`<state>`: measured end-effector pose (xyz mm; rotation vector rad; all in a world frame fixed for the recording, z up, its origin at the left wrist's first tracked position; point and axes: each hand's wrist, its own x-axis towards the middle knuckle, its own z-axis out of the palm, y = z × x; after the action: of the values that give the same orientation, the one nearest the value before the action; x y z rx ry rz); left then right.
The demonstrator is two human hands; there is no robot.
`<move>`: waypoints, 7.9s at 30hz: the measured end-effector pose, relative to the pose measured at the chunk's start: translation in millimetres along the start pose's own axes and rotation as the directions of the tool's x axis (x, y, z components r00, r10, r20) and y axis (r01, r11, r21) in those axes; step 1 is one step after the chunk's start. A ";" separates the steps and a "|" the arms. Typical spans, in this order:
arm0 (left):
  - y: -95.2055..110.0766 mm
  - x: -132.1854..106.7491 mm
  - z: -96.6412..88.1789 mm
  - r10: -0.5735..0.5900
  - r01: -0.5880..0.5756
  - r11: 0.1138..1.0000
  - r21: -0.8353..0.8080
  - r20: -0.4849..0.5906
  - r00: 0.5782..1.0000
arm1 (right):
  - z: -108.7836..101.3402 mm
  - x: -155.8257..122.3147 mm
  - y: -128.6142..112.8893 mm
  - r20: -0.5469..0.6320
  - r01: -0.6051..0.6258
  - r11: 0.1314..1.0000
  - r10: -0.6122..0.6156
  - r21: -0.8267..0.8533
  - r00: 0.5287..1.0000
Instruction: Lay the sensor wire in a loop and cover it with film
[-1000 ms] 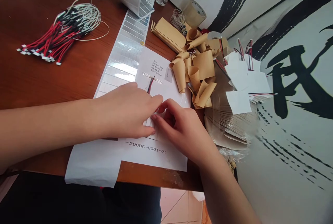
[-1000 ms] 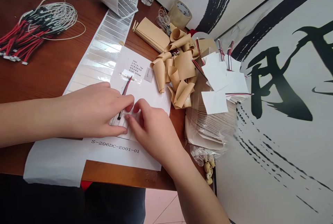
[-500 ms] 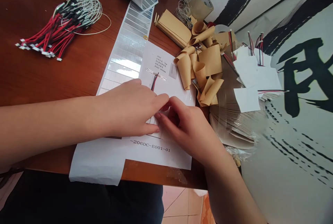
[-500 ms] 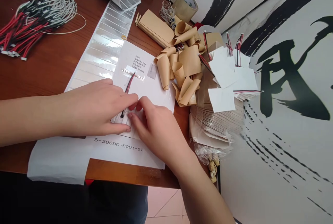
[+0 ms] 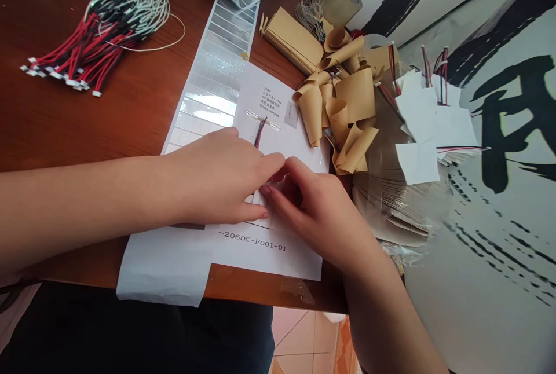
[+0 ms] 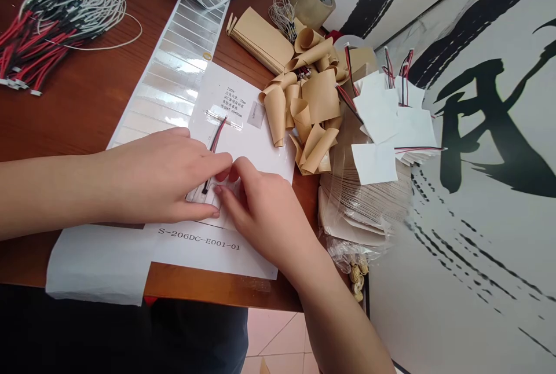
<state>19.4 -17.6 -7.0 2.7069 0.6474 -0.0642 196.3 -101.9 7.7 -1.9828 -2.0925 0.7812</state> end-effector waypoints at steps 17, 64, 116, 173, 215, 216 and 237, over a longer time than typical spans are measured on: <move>-0.6 1.2 1.2 0.003 -0.003 1.000 -0.025 -0.009 1.000 | -0.4 0.3 0.6 0.002 0.004 1.000 -0.004 -0.009 1.000; -1.4 0.1 9.9 0.052 -0.050 0.999 0.019 -0.089 0.995 | 1.6 -0.2 0.7 -0.054 0.086 0.995 -0.089 -0.056 0.995; -0.6 -0.2 8.8 0.051 -0.049 0.998 0.034 -0.077 0.996 | 2.0 -0.3 -1.8 -0.044 0.072 0.994 -0.075 -0.078 0.996; 2.0 3.2 7.8 0.017 -0.017 1.000 -0.007 -0.026 1.000 | 2.6 -4.4 1.2 -0.075 0.117 0.989 -0.124 -0.091 0.989; 0.0 3.9 3.2 -0.071 0.072 0.995 -0.067 0.005 0.997 | -6.7 12.7 16.6 0.073 -0.311 0.724 0.340 0.616 0.937; -0.3 3.9 3.3 -0.076 0.077 0.994 -0.080 0.008 0.997 | -6.5 13.2 17.3 0.069 -0.309 0.700 0.348 0.644 0.935; -2.6 0.9 -4.8 -0.043 0.046 0.996 -0.078 0.041 0.998 | -24.8 29.7 38.1 0.222 -0.307 0.310 0.280 0.900 0.934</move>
<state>18.9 -13.3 -3.5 2.6090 0.6843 -0.1010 238.0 -67.1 3.9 -1.5751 -0.7693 1.5940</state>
